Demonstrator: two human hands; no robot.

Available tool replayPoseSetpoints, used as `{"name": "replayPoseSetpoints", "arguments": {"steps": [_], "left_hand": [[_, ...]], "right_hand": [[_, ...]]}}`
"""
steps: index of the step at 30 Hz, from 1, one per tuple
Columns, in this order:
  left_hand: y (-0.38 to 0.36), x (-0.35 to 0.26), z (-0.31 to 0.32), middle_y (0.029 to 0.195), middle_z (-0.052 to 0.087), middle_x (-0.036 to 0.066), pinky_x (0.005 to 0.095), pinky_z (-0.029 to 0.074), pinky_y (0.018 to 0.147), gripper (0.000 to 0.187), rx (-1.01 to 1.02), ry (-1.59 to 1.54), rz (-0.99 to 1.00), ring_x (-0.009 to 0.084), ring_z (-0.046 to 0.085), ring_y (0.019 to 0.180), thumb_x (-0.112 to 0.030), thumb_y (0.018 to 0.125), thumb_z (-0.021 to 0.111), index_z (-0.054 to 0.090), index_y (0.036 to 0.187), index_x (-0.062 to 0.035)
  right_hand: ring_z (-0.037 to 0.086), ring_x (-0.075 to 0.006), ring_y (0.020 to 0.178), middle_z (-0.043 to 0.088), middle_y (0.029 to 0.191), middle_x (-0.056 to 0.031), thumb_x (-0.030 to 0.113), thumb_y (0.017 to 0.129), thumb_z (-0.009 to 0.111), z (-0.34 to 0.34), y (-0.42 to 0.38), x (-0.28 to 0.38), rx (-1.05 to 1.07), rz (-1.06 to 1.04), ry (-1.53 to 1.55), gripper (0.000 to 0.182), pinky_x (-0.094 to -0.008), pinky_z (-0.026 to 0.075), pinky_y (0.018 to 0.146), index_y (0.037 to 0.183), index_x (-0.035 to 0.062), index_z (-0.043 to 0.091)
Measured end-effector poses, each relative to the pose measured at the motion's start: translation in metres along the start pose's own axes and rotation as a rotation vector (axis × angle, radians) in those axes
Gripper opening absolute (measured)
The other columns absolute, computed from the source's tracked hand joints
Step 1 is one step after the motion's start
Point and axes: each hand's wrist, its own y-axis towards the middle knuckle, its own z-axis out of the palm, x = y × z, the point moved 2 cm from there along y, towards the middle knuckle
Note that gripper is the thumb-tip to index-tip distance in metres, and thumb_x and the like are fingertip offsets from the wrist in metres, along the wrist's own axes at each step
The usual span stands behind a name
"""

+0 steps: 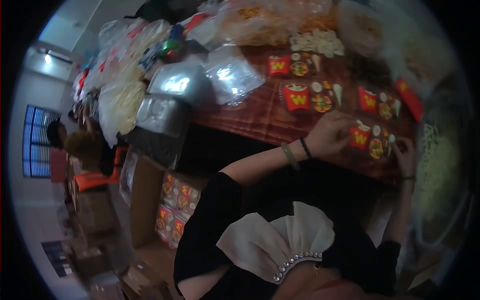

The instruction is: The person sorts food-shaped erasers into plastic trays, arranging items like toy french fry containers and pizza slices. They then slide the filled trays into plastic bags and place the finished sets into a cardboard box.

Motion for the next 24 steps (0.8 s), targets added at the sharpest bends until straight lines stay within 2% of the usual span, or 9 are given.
{"name": "replayPoseSetpoints", "arguments": {"steps": [2, 6, 9, 12, 15, 16, 19, 21, 24], "left_hand": [[-0.009, 0.0, -0.022, 0.104, 0.062, 0.01, 0.0334, 0.049, 0.08, 0.027, -0.039, -0.079, -0.058, 0.0261, 0.059, 0.098, -0.01, 0.079, 0.067, 0.062, 0.105, -0.0076], [-0.034, -0.002, -0.073, 0.112, 0.06, 0.011, 0.0361, 0.046, 0.089, 0.033, -0.2, -0.952, -0.753, 0.0222, 0.057, 0.104, -0.027, 0.093, 0.05, 0.052, 0.118, -0.0059], [-0.05, -0.017, -0.102, 0.117, 0.055, 0.008, 0.0336, 0.043, 0.092, 0.047, -0.321, -1.451, -1.019, 0.0191, 0.054, 0.106, -0.041, 0.094, 0.041, 0.044, 0.126, -0.0071], [-0.079, -0.038, -0.141, 0.123, 0.051, 0.007, 0.0338, 0.038, 0.097, 0.053, -0.66, -1.238, -0.677, 0.0204, 0.048, 0.114, -0.047, 0.095, 0.032, 0.042, 0.128, -0.0059], [-0.101, -0.058, -0.204, 0.134, 0.043, 0.012, 0.0371, 0.028, 0.105, 0.063, -1.129, -0.577, -0.439, 0.0275, 0.04, 0.125, -0.052, 0.094, 0.029, 0.036, 0.135, -0.0043], [-0.115, -0.059, -0.216, 0.134, 0.043, 0.012, 0.0371, 0.028, 0.105, 0.063, -1.131, -0.564, -0.441, 0.0275, 0.04, 0.125, -0.052, 0.094, 0.029, 0.036, 0.135, -0.0043], [-0.174, -0.06, -0.265, 0.143, 0.029, 0.022, 0.0482, 0.018, 0.107, 0.069, -0.272, 1.003, 0.066, 0.0442, 0.022, 0.132, -0.05, 0.088, 0.043, 0.034, 0.136, -0.0004], [-0.207, -0.044, -0.294, 0.143, 0.028, 0.023, 0.0488, 0.019, 0.107, 0.067, -0.429, 1.067, -0.162, 0.0439, 0.021, 0.133, -0.044, 0.086, 0.05, 0.035, 0.135, -0.0003], [-0.205, -0.036, -0.326, 0.141, 0.031, 0.023, 0.0505, 0.022, 0.105, 0.065, -0.657, 1.145, -0.342, 0.0435, 0.024, 0.131, -0.028, 0.079, 0.065, 0.04, 0.132, -0.0011]], "right_hand": [[0.055, -0.0134, 0.08, 0.056, 0.088, -0.0037, 0.012, 0.078, 0.069, 0.005, 0.017, 0.023, 0.029, -0.033, -0.04, 0.019, -0.0259, 0.045, 0.071, 0.091, 0.0016, 0.059], [0.056, -0.0163, 0.09, 0.058, 0.097, -0.0086, 0.012, 0.087, 0.059, 0.051, 0.01, 0.174, 0.096, -0.232, 0.361, 0.024, -0.0265, 0.045, 0.077, 0.108, 0.002, 0.059], [0.044, -0.0294, 0.12, 0.046, 0.13, -0.0174, 0.027, 0.089, 0.051, 0.115, -0.012, 0.305, 0.177, -0.783, 0.318, 0.048, -0.0383, 0.033, 0.101, 0.13, 0.0025, 0.044], [0.025, -0.0331, 0.134, 0.029, 0.143, -0.0203, 0.048, 0.091, 0.041, 0.218, -0.042, 0.377, 0.226, -0.973, 0.67, 0.068, -0.041, 0.018, 0.109, 0.138, 0.0008, 0.028], [0.021, -0.0262, 0.136, 0.019, 0.148, -0.0141, 0.04, 0.097, 0.032, 0.295, -0.083, 0.424, 0.735, -0.472, 1.067, 0.063, -0.0345, 0.014, 0.111, 0.143, 0.0007, 0.014], [0.022, -0.0244, 0.135, 0.017, 0.148, -0.0126, 0.039, 0.098, 0.031, 0.294, -0.096, 0.444, 1.064, -0.271, 1.26, 0.062, -0.0335, 0.016, 0.11, 0.143, 0.0008, 0.013], [0.024, -0.0206, 0.133, 0.019, 0.147, -0.0106, 0.04, 0.097, 0.033, 0.255, -0.089, 0.469, 1.599, -0.485, 1.213, 0.064, -0.0333, 0.02, 0.109, 0.144, 0.0017, 0.011], [0.03, -0.0196, 0.13, 0.03, 0.143, -0.012, 0.041, 0.096, 0.036, 0.269, -0.061, 0.474, 1.848, -0.466, 1.005, 0.058, -0.0342, 0.028, 0.105, 0.14, 0.0031, 0.027], [0.043, -0.0225, 0.119, 0.052, 0.123, -0.0118, 0.041, 0.088, 0.053, 0.314, 0.013, 0.499, 1.041, -0.912, 0.807, 0.042, -0.0363, 0.037, 0.096, 0.112, 0.0071, 0.059]]}}
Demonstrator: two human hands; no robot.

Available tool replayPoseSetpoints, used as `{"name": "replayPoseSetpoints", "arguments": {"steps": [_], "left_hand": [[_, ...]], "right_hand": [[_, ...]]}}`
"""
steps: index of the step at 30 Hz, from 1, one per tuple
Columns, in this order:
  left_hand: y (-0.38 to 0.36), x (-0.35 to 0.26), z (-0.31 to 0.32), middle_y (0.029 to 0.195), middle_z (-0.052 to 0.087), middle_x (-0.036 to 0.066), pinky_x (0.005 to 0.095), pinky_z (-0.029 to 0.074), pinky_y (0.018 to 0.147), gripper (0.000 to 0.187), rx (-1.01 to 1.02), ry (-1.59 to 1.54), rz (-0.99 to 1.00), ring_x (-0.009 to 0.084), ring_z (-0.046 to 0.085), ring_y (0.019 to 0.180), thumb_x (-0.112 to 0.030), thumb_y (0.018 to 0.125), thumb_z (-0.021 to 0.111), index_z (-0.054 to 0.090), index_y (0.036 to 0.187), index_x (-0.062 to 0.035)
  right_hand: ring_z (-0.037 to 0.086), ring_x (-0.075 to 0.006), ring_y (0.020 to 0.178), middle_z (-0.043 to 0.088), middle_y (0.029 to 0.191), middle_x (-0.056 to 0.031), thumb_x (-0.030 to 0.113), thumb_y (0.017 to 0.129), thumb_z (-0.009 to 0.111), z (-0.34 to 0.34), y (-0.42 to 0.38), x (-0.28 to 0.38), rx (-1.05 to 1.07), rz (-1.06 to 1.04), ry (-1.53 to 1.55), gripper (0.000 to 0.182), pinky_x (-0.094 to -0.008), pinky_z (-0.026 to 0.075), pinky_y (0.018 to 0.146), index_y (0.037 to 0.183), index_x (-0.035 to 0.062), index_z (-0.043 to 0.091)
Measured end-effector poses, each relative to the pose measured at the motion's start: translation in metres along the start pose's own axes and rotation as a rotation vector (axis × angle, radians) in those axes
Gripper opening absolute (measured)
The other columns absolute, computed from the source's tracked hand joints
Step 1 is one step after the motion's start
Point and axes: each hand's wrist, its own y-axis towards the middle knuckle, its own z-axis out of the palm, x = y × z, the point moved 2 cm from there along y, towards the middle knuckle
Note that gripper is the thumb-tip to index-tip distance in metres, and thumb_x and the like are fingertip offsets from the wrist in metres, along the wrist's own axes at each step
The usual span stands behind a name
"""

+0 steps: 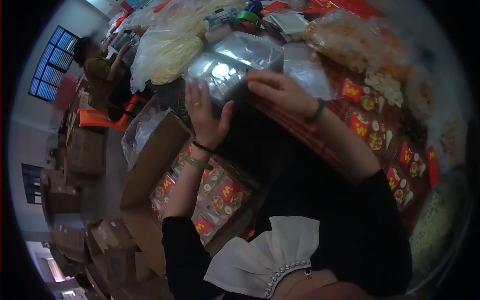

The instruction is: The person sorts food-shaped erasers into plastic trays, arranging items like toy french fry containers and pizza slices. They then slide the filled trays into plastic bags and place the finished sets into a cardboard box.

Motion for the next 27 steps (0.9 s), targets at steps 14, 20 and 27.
{"name": "replayPoseSetpoints", "arguments": {"steps": [14, 20, 27], "left_hand": [[0.032, 0.025, 0.074, 0.134, 0.043, 0.019, 0.0592, 0.019, 0.101, 0.061, 0.307, 0.202, 0.129, 0.0369, 0.033, 0.129, -0.041, 0.076, 0.064, 0.048, 0.127, -0.0095], [0.033, 0.026, 0.078, 0.133, 0.043, 0.019, 0.0586, 0.022, 0.098, 0.064, 0.332, 0.244, 0.113, 0.0367, 0.036, 0.126, -0.043, 0.076, 0.063, 0.046, 0.128, -0.0104], [0.039, 0.023, 0.078, 0.135, 0.041, 0.019, 0.0615, 0.021, 0.099, 0.064, 0.426, 0.281, 0.066, 0.0387, 0.034, 0.127, -0.047, 0.08, 0.06, 0.042, 0.134, -0.0175]], "right_hand": [[0.056, -0.0222, 0.1, 0.065, 0.096, -0.002, 0.067, 0.062, 0.066, -0.047, 0.083, -0.083, -0.168, 0.532, -0.925, 0.049, -0.0413, 0.036, 0.084, 0.08, 0.0216, 0.072], [0.05, -0.0272, 0.104, 0.068, 0.089, -0.0013, 0.068, 0.06, 0.065, -0.049, 0.083, -0.093, -0.164, 0.518, -0.853, 0.051, -0.0403, 0.028, 0.087, 0.083, 0.0234, 0.074], [0.051, -0.0261, 0.105, 0.068, 0.091, -0.0017, 0.067, 0.062, 0.064, -0.053, 0.082, -0.102, -0.152, 0.518, -0.792, 0.05, -0.0409, 0.027, 0.089, 0.086, 0.0244, 0.073]]}}
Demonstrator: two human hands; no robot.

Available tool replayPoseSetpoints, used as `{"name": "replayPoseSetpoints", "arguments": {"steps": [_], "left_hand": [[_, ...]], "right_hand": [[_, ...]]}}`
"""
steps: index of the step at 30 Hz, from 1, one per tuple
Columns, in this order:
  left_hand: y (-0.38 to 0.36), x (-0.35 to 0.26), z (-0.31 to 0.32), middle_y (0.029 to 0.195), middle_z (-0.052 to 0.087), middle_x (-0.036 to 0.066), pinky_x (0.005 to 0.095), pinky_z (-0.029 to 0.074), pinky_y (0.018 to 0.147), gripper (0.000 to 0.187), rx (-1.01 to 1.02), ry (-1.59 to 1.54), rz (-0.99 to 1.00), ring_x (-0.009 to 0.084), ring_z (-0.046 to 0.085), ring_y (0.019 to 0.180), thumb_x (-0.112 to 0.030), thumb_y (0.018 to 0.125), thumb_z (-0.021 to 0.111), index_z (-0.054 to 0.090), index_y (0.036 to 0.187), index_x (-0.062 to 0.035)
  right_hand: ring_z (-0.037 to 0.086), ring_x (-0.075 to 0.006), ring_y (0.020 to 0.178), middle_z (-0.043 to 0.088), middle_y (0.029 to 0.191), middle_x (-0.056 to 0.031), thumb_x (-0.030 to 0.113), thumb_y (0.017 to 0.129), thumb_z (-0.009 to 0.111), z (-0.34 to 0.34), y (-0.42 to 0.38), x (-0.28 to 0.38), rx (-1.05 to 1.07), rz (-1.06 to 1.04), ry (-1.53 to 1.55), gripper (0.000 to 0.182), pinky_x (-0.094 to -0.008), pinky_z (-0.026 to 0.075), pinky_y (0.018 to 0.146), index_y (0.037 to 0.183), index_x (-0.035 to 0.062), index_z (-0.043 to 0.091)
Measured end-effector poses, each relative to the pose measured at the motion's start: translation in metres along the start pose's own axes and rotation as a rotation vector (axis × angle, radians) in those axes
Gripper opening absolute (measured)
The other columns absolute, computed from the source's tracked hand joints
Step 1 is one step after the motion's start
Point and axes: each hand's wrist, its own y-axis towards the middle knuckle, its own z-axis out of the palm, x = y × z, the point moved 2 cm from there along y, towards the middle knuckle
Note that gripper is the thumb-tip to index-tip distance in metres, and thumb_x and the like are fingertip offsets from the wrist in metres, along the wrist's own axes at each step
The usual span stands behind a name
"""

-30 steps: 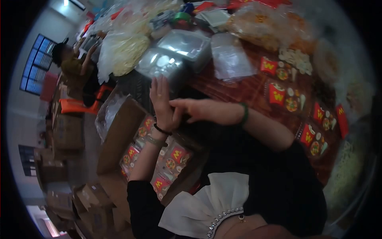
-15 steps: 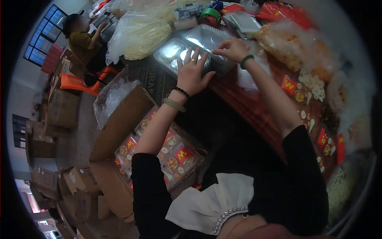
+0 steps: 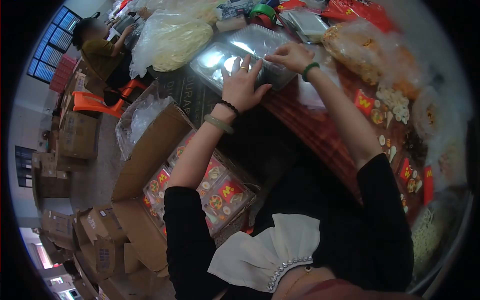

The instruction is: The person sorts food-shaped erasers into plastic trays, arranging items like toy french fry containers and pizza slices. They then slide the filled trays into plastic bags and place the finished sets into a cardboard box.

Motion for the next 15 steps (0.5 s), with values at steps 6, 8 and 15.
{"name": "replayPoseSetpoints", "arguments": {"steps": [6, 8, 15], "left_hand": [[0.007, -0.002, 0.0, 0.134, 0.042, 0.02, 0.0637, 0.02, 0.098, 0.061, 0.069, -0.005, -0.019, 0.0402, 0.035, 0.125, -0.047, 0.08, 0.06, 0.044, 0.132, -0.0199], [0.007, -0.002, 0.003, 0.134, 0.042, 0.02, 0.0638, 0.02, 0.098, 0.06, 0.092, 0.003, -0.032, 0.0403, 0.036, 0.125, -0.047, 0.08, 0.06, 0.044, 0.131, -0.0204], [0.005, 0.0, 0.006, 0.133, 0.042, 0.02, 0.0601, 0.024, 0.098, 0.057, 0.024, 0.06, -0.032, 0.0401, 0.037, 0.124, -0.046, 0.079, 0.062, 0.049, 0.127, -0.0194]], "right_hand": [[0.056, -0.0271, 0.1, 0.068, 0.092, -0.0045, 0.049, 0.071, 0.063, -0.005, -0.015, 0.015, -0.042, -0.069, -0.115, 0.031, -0.0472, 0.03, 0.087, 0.081, 0.0218, 0.073], [0.057, -0.0274, 0.098, 0.067, 0.092, -0.0055, 0.042, 0.073, 0.06, -0.002, -0.018, 0.025, -0.019, -0.076, -0.165, 0.027, -0.0488, 0.031, 0.085, 0.083, 0.0195, 0.071], [0.059, -0.026, 0.089, 0.064, 0.087, -0.0068, 0.021, 0.081, 0.051, 0.008, -0.035, 0.025, -0.527, -0.231, -0.253, 0.02, -0.0511, 0.034, 0.079, 0.096, 0.0131, 0.061]]}}
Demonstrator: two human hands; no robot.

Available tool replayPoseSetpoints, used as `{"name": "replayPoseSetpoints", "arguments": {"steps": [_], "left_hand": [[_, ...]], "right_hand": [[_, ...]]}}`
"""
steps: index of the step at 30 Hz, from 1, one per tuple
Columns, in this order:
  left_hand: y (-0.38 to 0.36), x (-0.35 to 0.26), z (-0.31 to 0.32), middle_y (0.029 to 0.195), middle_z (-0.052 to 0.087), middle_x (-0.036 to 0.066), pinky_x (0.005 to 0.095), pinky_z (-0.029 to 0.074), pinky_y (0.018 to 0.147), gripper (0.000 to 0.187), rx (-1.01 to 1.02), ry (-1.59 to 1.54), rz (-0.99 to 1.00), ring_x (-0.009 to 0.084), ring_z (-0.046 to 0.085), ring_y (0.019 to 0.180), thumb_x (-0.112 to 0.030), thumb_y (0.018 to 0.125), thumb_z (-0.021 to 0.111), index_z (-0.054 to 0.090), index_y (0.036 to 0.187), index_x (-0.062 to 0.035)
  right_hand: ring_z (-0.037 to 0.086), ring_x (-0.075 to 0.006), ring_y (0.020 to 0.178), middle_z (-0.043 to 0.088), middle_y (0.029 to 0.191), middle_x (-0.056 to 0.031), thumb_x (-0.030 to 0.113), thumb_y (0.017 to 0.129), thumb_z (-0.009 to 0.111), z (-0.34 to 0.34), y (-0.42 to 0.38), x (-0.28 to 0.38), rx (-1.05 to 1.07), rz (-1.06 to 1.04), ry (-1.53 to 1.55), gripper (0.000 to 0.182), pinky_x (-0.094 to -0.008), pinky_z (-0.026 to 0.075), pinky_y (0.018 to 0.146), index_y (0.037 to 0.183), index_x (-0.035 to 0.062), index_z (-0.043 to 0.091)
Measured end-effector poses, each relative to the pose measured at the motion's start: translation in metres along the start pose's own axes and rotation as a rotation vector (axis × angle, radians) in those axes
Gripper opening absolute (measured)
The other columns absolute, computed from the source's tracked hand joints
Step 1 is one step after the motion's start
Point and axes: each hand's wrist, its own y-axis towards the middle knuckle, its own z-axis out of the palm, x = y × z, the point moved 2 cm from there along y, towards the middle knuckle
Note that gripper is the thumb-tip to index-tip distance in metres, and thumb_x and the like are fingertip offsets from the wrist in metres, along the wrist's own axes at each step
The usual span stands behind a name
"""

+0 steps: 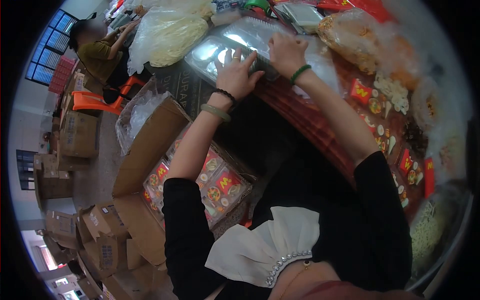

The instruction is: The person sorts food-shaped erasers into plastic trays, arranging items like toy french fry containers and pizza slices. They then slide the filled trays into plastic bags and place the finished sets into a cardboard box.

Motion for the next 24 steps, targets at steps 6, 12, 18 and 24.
{"name": "replayPoseSetpoints", "arguments": {"steps": [6, 12, 18, 24], "left_hand": [[0.022, -0.016, -0.049, 0.129, 0.043, 0.021, 0.0403, 0.032, 0.102, 0.091, -0.709, -0.573, -0.121, 0.0322, 0.039, 0.123, -0.029, 0.07, 0.079, 0.025, 0.136, 0.0033], [0.034, -0.128, -0.029, 0.089, 0.066, 0.011, 0.0225, 0.049, 0.056, 0.032, 0.515, -1.753, -0.122, 0.0144, 0.063, 0.066, -0.01, 0.085, 0.061, 0.053, 0.114, 0.0003], [0.025, -0.249, 0.062, 0.094, 0.064, 0.012, 0.0256, 0.053, 0.058, 0.022, 0.787, -2.032, -0.429, 0.0187, 0.065, 0.077, -0.007, 0.084, 0.063, 0.054, 0.102, 0.0006], [0.019, -0.288, 0.078, 0.095, 0.063, 0.011, 0.0271, 0.052, 0.058, 0.034, 0.801, -1.816, -0.48, 0.018, 0.065, 0.076, -0.017, 0.082, 0.068, 0.054, 0.106, 0.0027]], "right_hand": [[0.054, -0.0103, 0.072, 0.056, 0.078, -0.0052, 0.014, 0.089, 0.053, -0.148, 0.004, -0.067, 0.3, -0.315, 0.531, 0.012, -0.0251, 0.042, 0.061, 0.093, 0.0026, 0.053], [0.052, -0.0106, 0.07, 0.054, 0.075, -0.0012, 0.016, 0.09, 0.054, -0.263, -0.07, -0.182, 0.831, 0.001, 0.318, 0.012, -0.027, 0.044, 0.066, 0.09, 0.0044, 0.053], [0.032, -0.0301, 0.131, 0.034, 0.142, -0.0138, 0.061, 0.054, 0.075, -0.251, -0.187, -0.212, 0.638, 0.085, -0.041, 0.11, -0.0533, 0.01, 0.108, 0.143, 0.019, 0.025], [0.024, -0.0328, 0.133, 0.029, 0.142, -0.0132, 0.055, 0.046, 0.081, -0.221, -0.228, -0.207, 0.711, 0.129, -0.233, 0.123, -0.0595, 0.009, 0.106, 0.144, 0.0213, 0.016]]}}
